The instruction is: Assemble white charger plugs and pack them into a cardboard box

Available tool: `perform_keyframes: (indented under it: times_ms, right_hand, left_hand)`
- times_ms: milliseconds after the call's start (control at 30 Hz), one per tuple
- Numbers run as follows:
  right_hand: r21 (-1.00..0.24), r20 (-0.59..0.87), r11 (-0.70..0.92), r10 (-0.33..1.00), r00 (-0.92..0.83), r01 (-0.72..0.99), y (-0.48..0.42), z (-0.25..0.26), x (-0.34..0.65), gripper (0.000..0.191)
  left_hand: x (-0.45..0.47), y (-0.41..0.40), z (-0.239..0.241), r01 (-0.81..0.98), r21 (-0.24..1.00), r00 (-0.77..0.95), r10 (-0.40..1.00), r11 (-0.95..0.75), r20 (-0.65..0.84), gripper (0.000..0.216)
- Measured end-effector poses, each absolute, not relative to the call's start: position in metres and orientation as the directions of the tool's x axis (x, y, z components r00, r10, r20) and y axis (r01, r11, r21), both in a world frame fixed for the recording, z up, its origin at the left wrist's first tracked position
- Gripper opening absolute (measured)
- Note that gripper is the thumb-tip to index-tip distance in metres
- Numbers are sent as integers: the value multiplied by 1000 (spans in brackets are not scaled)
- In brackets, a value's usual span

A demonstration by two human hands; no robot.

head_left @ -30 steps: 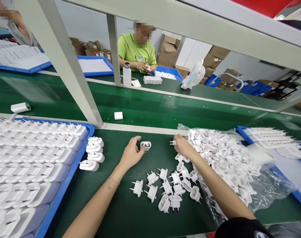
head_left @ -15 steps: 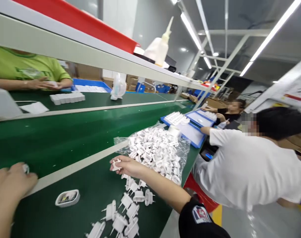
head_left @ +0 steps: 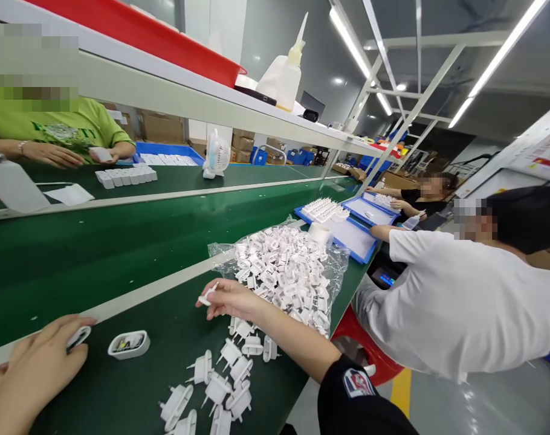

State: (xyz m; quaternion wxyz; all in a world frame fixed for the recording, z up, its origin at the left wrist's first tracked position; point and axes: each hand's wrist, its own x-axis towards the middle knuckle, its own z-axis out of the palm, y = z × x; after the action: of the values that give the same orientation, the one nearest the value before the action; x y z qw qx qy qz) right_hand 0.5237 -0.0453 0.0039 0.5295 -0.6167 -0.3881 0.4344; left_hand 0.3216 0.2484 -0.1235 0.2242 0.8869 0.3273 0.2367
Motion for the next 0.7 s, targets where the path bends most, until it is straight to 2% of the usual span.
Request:
perform_keyframes:
  times_ms: [100,167,200,300,367,500,600,700]
  right_hand:
    - [-990,-143,-141,948,283,-26,-47,-7,526,30]
    - [-986,-165,-152,955,248,-68,-45,-16,527,30]
    - [-984,-172,-156,953,251,-83,-42,-21,527,31]
    - [-988,-153,-147,932,329,-43,-29,-32,524,31]
    - [-991,-107,-130,930,352,42,-18,-35,516,29]
    - [-935,67,-45,952,299,352,4,-31,491,18]
    - [-812,210,62,959,190,580,21,-29,476,14]
    - [-731,199,83,975,95,678,32,-30,471,13]
  left_hand:
    - [313,221,-105,599,328,711,673,-731,201,39]
    - [305,196,-89,678,244,690,715,-693,113,46]
    - [301,183,-82,659,233,711,694,-715,113,50]
    - [297,150,-66,486,335,839,539,-807,83,58]
    - [297,137,-63,416,419,858,501,-807,112,51]
    - [302,122,-69,372,541,797,558,-755,230,22]
    - [308,113,-78,347,648,762,607,-678,228,20]
    - [312,107,-84,321,714,741,634,-622,219,21]
